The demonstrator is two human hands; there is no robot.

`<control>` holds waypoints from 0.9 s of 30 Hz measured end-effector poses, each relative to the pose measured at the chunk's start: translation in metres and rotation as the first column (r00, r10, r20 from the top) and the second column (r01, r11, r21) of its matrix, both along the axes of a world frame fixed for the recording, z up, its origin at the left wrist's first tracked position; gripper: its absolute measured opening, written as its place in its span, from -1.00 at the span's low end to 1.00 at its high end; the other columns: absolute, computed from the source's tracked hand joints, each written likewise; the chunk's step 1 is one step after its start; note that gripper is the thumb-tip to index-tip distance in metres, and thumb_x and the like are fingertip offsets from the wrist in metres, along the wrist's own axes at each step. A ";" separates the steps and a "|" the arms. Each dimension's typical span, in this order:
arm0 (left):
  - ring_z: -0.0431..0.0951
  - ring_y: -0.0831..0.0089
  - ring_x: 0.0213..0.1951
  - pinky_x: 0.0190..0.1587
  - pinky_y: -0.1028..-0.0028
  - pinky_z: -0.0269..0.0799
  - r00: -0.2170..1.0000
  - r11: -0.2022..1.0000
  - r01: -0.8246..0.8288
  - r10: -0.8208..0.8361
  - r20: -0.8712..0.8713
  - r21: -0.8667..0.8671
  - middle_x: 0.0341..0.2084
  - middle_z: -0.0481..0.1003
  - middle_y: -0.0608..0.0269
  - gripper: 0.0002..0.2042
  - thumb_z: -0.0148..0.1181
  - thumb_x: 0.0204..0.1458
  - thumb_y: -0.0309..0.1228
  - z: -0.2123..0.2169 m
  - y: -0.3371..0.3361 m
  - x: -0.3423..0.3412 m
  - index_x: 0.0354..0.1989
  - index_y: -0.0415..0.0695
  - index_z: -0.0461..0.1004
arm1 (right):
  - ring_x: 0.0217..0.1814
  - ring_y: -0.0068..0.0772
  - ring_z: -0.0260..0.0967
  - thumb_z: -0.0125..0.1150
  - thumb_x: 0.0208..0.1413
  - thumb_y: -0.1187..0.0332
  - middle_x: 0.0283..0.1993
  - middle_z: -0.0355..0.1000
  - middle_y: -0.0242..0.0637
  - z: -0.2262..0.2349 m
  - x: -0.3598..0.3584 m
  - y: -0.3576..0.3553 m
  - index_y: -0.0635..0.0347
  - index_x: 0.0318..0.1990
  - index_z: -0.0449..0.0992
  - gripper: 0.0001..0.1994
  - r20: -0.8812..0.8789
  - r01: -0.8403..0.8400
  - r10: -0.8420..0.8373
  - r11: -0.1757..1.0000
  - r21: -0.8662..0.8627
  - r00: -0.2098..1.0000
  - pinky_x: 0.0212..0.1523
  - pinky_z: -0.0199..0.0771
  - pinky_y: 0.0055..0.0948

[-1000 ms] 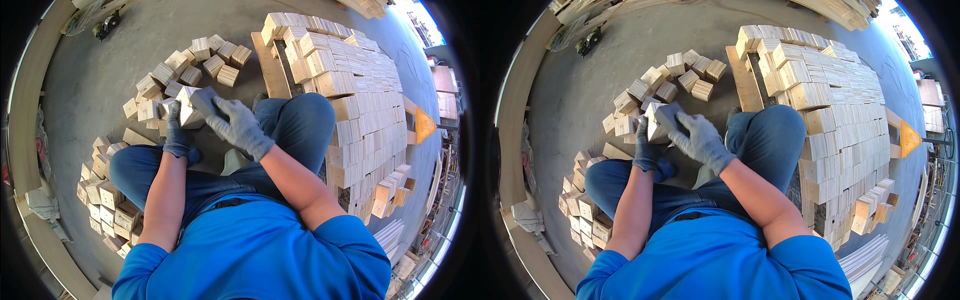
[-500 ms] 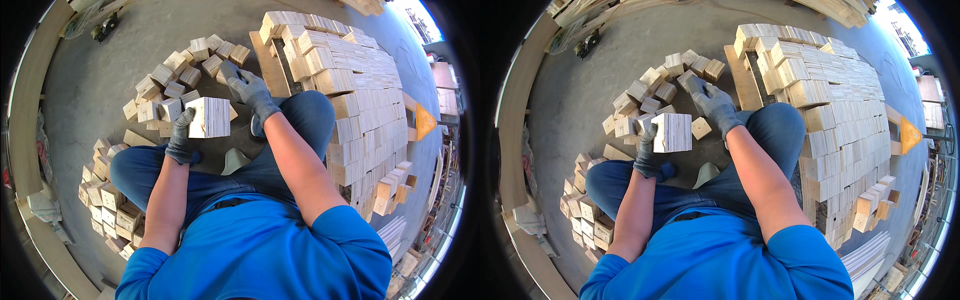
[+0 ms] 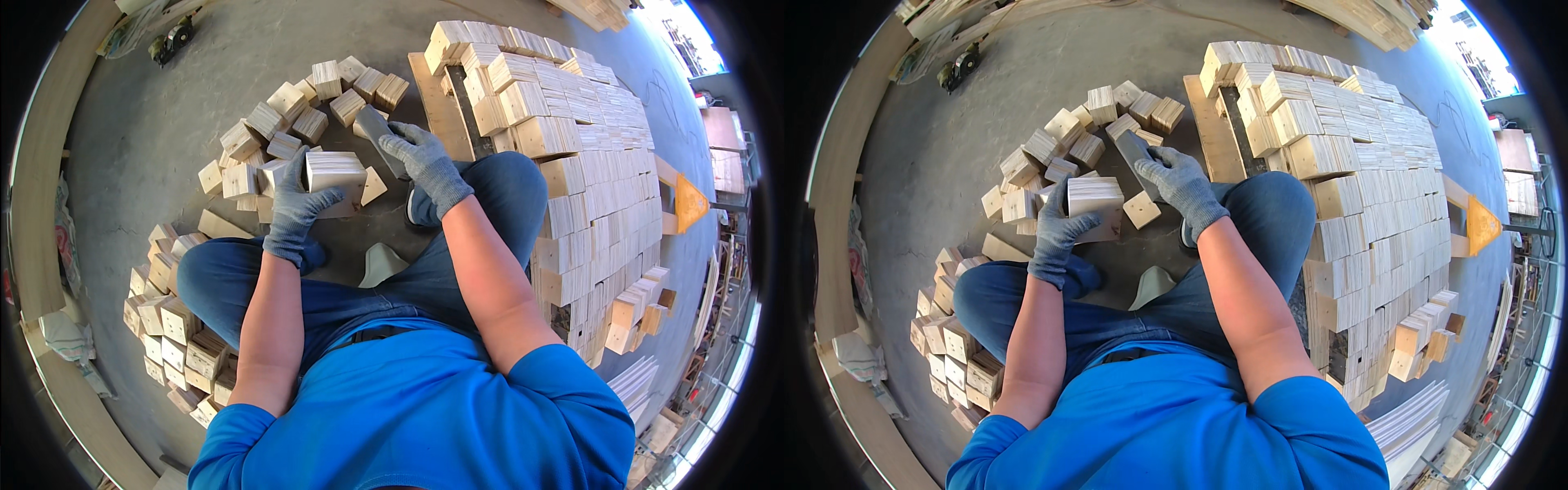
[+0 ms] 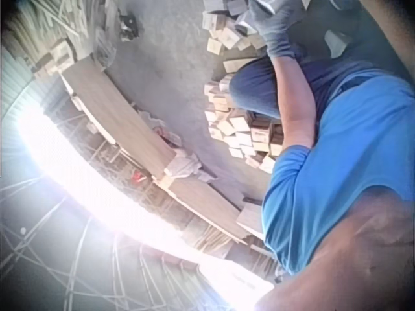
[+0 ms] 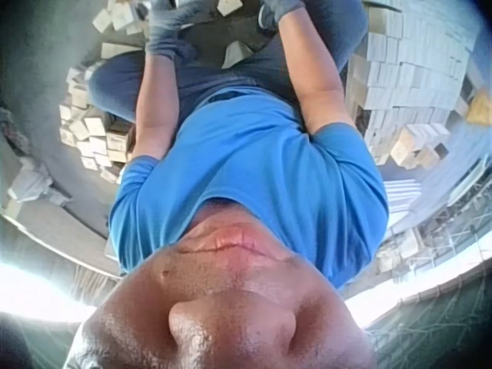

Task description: The person sits cross-legged on the floor and sands small wooden blocks using a sanding block. They pick up each block, sand its surfaces, and place it on a nearby stack of finished blocks.

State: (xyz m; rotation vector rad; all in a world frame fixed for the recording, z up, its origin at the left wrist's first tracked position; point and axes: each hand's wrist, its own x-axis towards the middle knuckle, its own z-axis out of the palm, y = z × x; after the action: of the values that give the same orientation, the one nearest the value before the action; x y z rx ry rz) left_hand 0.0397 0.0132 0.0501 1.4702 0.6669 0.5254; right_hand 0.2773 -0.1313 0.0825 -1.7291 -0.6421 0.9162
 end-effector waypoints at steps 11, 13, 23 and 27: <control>0.49 0.21 0.28 0.38 0.27 0.38 0.997 0.993 0.036 -0.028 -0.075 0.116 0.26 0.49 0.00 0.13 0.78 -0.35 -0.30 -0.003 -0.008 0.006 0.48 -0.28 0.24 | 0.21 0.04 0.56 0.44 0.16 -0.07 0.19 0.57 0.09 0.021 -0.029 0.010 0.18 0.28 0.58 -0.35 0.504 -0.424 0.384 0.905 -0.040 0.773 0.20 0.56 -0.19; 0.49 0.20 0.29 0.38 0.27 0.37 0.998 0.999 0.031 -0.032 -0.062 -0.020 0.27 0.49 -0.01 0.14 0.79 -0.35 -0.27 0.004 -0.011 0.006 0.48 -0.28 0.23 | 0.16 0.02 0.59 0.47 0.15 -0.03 0.15 0.60 0.06 0.027 -0.032 0.011 0.20 0.26 0.58 -0.37 0.466 -0.408 0.367 0.913 -0.015 0.805 0.18 0.57 -0.19; 0.49 0.29 0.27 0.35 0.32 0.41 0.996 0.995 -0.079 0.076 0.049 0.067 0.30 0.47 0.07 0.06 0.70 -0.24 -0.47 0.007 -0.010 0.002 0.52 -0.30 0.19 | 0.21 0.09 0.54 0.26 0.21 -0.17 0.15 0.60 0.03 -0.025 0.004 0.001 0.16 0.23 0.61 -0.36 0.263 -0.178 0.288 0.910 -0.373 0.921 0.21 0.51 -0.16; 0.56 0.35 0.15 0.24 0.36 0.51 0.986 0.988 -0.144 0.148 0.076 -0.059 0.23 0.49 0.09 -0.11 0.64 -0.04 -0.45 0.007 -0.003 0.001 0.47 -0.34 0.24 | 0.04 -0.08 0.64 0.38 0.20 -0.03 0.06 0.64 0.04 -0.014 0.003 -0.003 0.24 0.18 0.64 -0.44 0.053 -0.110 0.122 0.977 -0.180 0.991 0.07 0.58 -0.24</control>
State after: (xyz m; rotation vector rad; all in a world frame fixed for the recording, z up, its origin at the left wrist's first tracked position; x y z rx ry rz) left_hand 0.0404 0.0105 0.0567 1.3500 0.7229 0.6718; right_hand 0.2805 -0.1339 0.0680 -1.9011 -0.7286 1.0283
